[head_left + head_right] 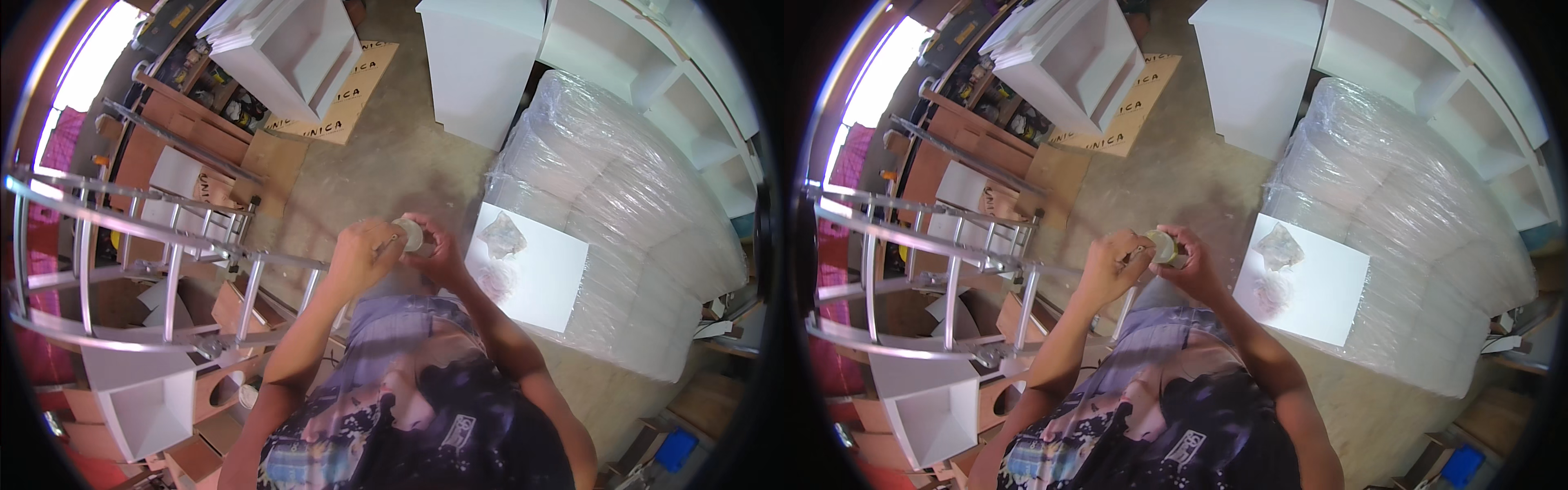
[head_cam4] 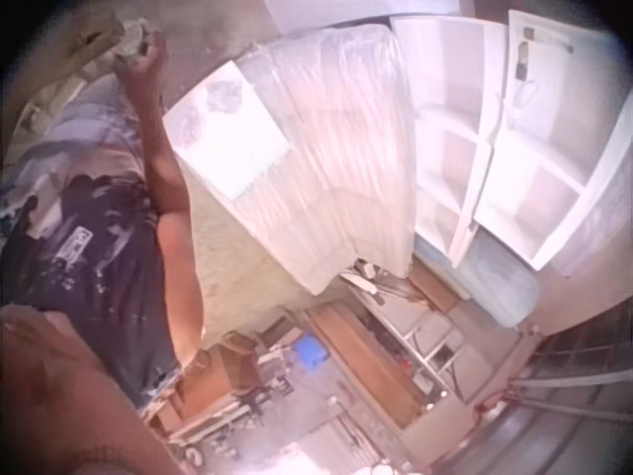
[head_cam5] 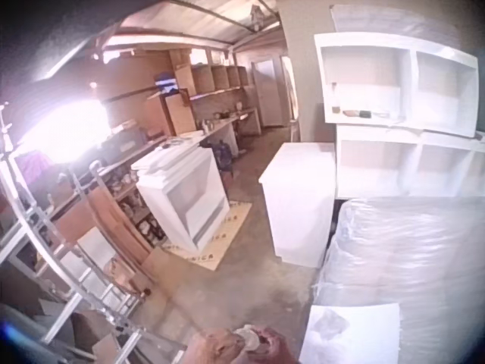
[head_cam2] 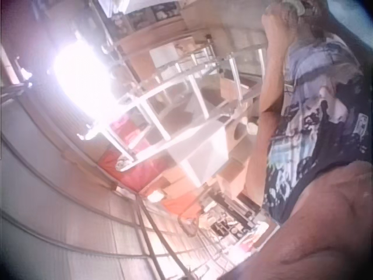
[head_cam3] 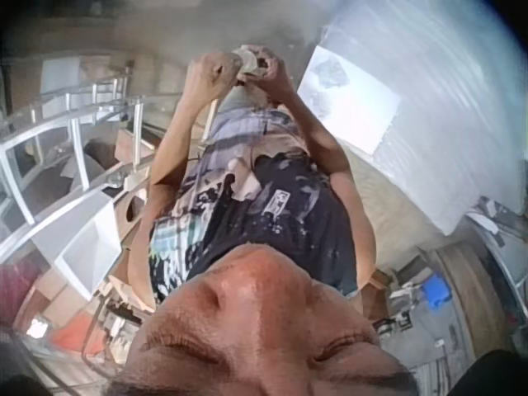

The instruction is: The person sands the edges of a white cabinet door with sandpaper, then wipes the surface with a cloth. The person moves between the cabinet and a workbench to retrieve materials and continue the finishing process.

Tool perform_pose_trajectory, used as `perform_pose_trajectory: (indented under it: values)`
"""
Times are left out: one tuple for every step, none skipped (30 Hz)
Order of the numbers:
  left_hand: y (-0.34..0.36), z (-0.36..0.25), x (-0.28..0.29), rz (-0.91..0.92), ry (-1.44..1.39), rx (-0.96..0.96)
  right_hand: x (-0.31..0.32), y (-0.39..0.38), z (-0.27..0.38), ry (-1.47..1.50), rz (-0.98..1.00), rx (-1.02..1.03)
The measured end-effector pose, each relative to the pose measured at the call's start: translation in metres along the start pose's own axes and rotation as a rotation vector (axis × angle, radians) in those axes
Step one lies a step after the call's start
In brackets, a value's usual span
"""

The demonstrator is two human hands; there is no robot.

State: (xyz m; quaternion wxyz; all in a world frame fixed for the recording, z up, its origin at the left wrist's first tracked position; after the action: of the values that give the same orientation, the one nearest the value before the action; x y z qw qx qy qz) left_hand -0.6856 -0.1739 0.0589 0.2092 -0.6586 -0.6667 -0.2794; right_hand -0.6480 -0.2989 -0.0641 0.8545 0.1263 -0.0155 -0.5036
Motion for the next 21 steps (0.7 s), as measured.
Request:
perform_pose_trajectory:
  values:
    - [0.023, 0.006, 0.004, 0.043, -0.044, 0.027, 0.006, 0.021, 0.001, -0.031, -0.014, 0.018]
    - [0.045, 0.009, 0.008, 0.008, -0.028, 0.001, 0.013, 0.041, 0.002, -0.069, -0.025, 0.042]
    - [0.067, 0.013, 0.01, -0.024, -0.014, -0.028, 0.018, 0.059, 0.001, -0.06, -0.053, 0.029]
    - [0.088, 0.018, 0.013, -0.053, 0.0, -0.058, 0.023, 0.075, 0.0, -0.089, -0.066, 0.003]
    - [0.109, 0.026, 0.01, 0.021, -0.007, -0.058, 0.031, 0.09, -0.002, -0.117, -0.089, -0.023]
    - [0.13, 0.035, 0.008, 0.096, -0.013, -0.064, 0.038, 0.105, -0.005, -0.147, -0.115, -0.046]
    - [0.152, 0.044, 0.006, 0.173, -0.017, -0.073, 0.043, 0.119, -0.011, -0.161, -0.142, -0.045]
    - [0.175, 0.049, 0.006, 0.146, 0.013, -0.105, 0.048, 0.133, -0.018, -0.174, -0.176, -0.044]
    - [0.196, 0.054, 0.003, 0.122, 0.034, -0.141, 0.053, 0.145, -0.024, -0.193, -0.215, -0.047]
    - [0.216, 0.058, 0.003, 0.099, 0.054, -0.179, 0.059, 0.159, -0.029, -0.245, -0.244, -0.042]
    - [0.236, 0.064, 0.001, 0.189, 0.014, -0.178, 0.064, 0.172, -0.033, -0.29, -0.273, -0.035]
    - [0.256, 0.07, 0.0, 0.276, -0.024, -0.179, 0.069, 0.188, -0.037, -0.338, -0.301, -0.024]
    - [0.276, 0.077, -0.001, 0.364, -0.057, -0.178, 0.074, 0.201, -0.042, -0.323, -0.352, -0.011]
    - [0.295, 0.08, 0.001, 0.34, -0.012, -0.238, 0.077, 0.214, -0.046, -0.308, -0.404, 0.005]
    - [0.313, 0.087, 0.001, 0.326, 0.027, -0.295, 0.078, 0.227, -0.051, -0.293, -0.461, 0.011]
    - [0.331, 0.095, 0.004, 0.308, 0.066, -0.351, 0.078, 0.243, -0.057, -0.254, -0.5, -0.028]
    - [0.349, 0.112, 0.001, 0.444, 0.002, -0.326, 0.08, 0.259, -0.058, -0.22, -0.533, -0.07]
    - [0.366, 0.115, 0.003, 0.436, -0.034, -0.318, 0.082, 0.271, -0.063, -0.186, -0.559, -0.118]
    - [0.381, 0.115, 0.005, 0.427, -0.069, -0.308, 0.083, 0.282, -0.072, -0.144, -0.613, -0.089]
    - [0.398, 0.115, 0.008, 0.41, -0.1, -0.302, 0.085, 0.296, -0.082, -0.103, -0.665, -0.048]
    - [0.413, 0.121, 0.007, 0.47, -0.055, -0.324, 0.089, 0.308, -0.09, -0.063, -0.714, -0.007]
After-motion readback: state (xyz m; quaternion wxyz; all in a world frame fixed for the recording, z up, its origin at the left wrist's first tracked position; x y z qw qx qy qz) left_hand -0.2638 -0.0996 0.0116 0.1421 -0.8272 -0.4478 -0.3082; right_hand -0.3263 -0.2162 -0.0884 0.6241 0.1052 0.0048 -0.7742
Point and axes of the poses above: each hand's wrist, its own y-axis towards the middle knuckle, its own x-axis out of the back of the hand, z = x × y, the point moved 6 cm from there along y, towards the middle knuckle, and after that the axes turned 7 degrees about x, right-handed, at the moved point
